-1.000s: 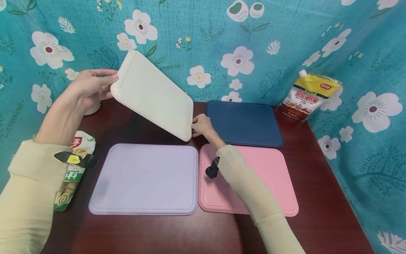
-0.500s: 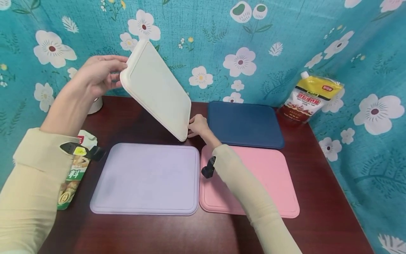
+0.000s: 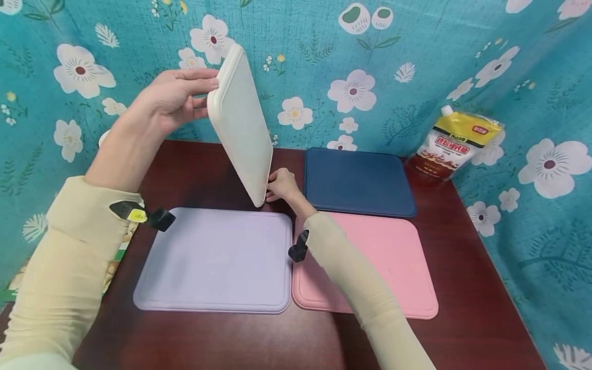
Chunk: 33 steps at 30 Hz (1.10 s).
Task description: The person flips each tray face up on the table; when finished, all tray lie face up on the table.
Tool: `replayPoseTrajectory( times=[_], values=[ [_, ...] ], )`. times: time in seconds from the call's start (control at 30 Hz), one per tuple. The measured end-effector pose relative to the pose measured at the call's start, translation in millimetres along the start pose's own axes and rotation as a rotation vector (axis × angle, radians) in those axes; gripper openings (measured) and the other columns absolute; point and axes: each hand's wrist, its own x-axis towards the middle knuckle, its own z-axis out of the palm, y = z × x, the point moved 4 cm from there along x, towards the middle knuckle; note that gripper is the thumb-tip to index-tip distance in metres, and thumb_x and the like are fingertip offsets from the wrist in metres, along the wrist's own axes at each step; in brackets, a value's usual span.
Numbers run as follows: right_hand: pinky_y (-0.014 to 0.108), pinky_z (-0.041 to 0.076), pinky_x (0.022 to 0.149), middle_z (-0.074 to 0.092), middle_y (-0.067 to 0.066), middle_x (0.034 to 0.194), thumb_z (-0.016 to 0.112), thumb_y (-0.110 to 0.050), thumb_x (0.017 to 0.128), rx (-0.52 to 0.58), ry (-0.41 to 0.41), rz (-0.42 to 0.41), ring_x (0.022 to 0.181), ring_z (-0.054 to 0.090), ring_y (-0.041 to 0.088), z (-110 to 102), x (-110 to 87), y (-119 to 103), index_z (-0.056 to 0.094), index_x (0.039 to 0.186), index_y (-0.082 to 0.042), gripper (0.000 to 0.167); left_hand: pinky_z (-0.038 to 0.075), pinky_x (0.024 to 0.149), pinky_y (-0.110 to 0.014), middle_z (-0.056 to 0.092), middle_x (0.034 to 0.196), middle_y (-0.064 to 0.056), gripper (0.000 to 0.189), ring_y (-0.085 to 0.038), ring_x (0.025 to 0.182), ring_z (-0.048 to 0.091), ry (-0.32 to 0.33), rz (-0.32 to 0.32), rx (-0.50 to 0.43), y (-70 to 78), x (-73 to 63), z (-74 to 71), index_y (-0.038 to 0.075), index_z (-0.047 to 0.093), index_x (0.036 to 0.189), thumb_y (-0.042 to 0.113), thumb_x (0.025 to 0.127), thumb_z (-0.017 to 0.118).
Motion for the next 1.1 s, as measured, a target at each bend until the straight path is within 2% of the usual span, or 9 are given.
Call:
replayPoseTrajectory(
  times=[0.23, 0.47, 0.57, 0.67, 0.77, 0.83, 0.9, 1.0, 1.1],
  values=[
    [0.032, 0.058, 0.057, 0.065, 0.025, 0.098, 0.06, 0.01, 0.089, 0.024, -0.035, -0.016, 0.062, 0.068, 0.023, -6, -7.2, -1, 0.055, 0.121, 0.013, 0.033, 0.058, 0.064, -0.031, 0.06, 0.124, -0.008, 0.031, -0.023, 0.082, 0.069, -0.016, 0.005, -0.001, -6.0, 5.9, 29.7, 0.004, 0.069, 0.113, 0.002, 0.083, 0.074],
    [0.035, 0.059, 0.062, 0.066, 0.026, 0.094, 0.058, 0.01, 0.09, 0.018, -0.102, -0.037, 0.07, 0.07, 0.029, -26, -18.8, -13, 0.054, 0.123, 0.013, 0.034, 0.057, 0.062, -0.031, 0.063, 0.118, -0.009, 0.031, -0.023, 0.081, 0.067, -0.026, 0.002, -0.008, -10.2, 9.6, 44.4, 0.003, 0.067, 0.115, 0.001, 0.085, 0.072],
    [0.039, 0.058, 0.068, 0.065, 0.031, 0.098, 0.057, 0.011, 0.09, 0.024, -0.117, -0.06, 0.076, 0.069, 0.034, -47, -26.8, -33, 0.053, 0.124, 0.014, 0.035, 0.057, 0.063, -0.031, 0.063, 0.118, -0.009, 0.032, -0.024, 0.083, 0.067, -0.036, 0.002, 0.0, -12.0, 10.5, 50.9, 0.003, 0.066, 0.116, 0.001, 0.085, 0.072],
    [0.04, 0.058, 0.071, 0.063, 0.034, 0.101, 0.056, 0.01, 0.091, 0.019, -0.125, -0.108, 0.074, 0.069, 0.032, -73, -33.0, -61, 0.053, 0.125, 0.013, 0.034, 0.057, 0.064, -0.03, 0.062, 0.118, -0.01, 0.03, -0.024, 0.084, 0.066, -0.048, 0.003, 0.01, -14.3, 11.0, 57.1, 0.003, 0.066, 0.115, 0.001, 0.086, 0.071],
    [0.038, 0.058, 0.072, 0.064, 0.03, 0.096, 0.057, 0.008, 0.092, -0.004, -0.104, -0.153, 0.066, 0.068, 0.023, -100, -37.6, -94, 0.056, 0.123, 0.01, 0.032, 0.057, 0.064, -0.029, 0.062, 0.118, -0.009, 0.028, -0.024, 0.086, 0.064, -0.047, -0.004, 0.003, -18.0, 11.1, 63.8, 0.003, 0.066, 0.114, 0.001, 0.086, 0.07],
    [0.036, 0.058, 0.072, 0.066, 0.025, 0.094, 0.059, 0.005, 0.092, -0.003, -0.092, -0.144, 0.066, 0.068, 0.021, -117, -40.8, -118, 0.057, 0.125, 0.007, 0.033, 0.056, 0.065, -0.028, 0.062, 0.118, -0.009, 0.029, -0.024, 0.088, 0.063, -0.039, 0.0, 0.002, -21.6, 11.0, 69.2, 0.003, 0.066, 0.116, 0.002, 0.087, 0.07],
    [0.035, 0.058, 0.073, 0.066, 0.021, 0.091, 0.06, 0.002, 0.093, 0.032, -0.081, -0.126, 0.066, 0.068, 0.02, -132, -44.4, -140, 0.057, 0.127, 0.005, 0.034, 0.056, 0.065, -0.027, 0.063, 0.117, -0.009, 0.031, -0.023, 0.089, 0.062, -0.029, 0.011, 0.005, -25.7, 10.7, 75.3, 0.003, 0.065, 0.118, 0.003, 0.087, 0.07],
    [0.033, 0.057, 0.075, 0.064, 0.02, 0.096, 0.059, -0.004, 0.095, 0.129, -0.078, -0.095, 0.069, 0.068, 0.022, -151, -49.6, -167, 0.053, 0.132, 0.004, 0.038, 0.055, 0.066, -0.025, 0.063, 0.118, -0.009, 0.031, -0.022, 0.088, 0.062, -0.026, 0.027, 0.016, -32.7, 10.5, 85.5, 0.004, 0.065, 0.12, 0.003, 0.089, 0.068],
    [0.031, 0.057, 0.075, 0.061, 0.019, 0.099, 0.058, -0.013, 0.097, 0.218, -0.038, -0.109, 0.069, 0.068, 0.021, -167, -53.4, -184, 0.05, 0.136, 0.002, 0.042, 0.055, 0.067, -0.024, 0.064, 0.117, -0.011, 0.029, -0.021, 0.084, 0.064, -0.042, 0.039, 0.034, -39.6, 10.4, 96.4, 0.004, 0.066, 0.119, 0.003, 0.09, 0.067]
  ],
)
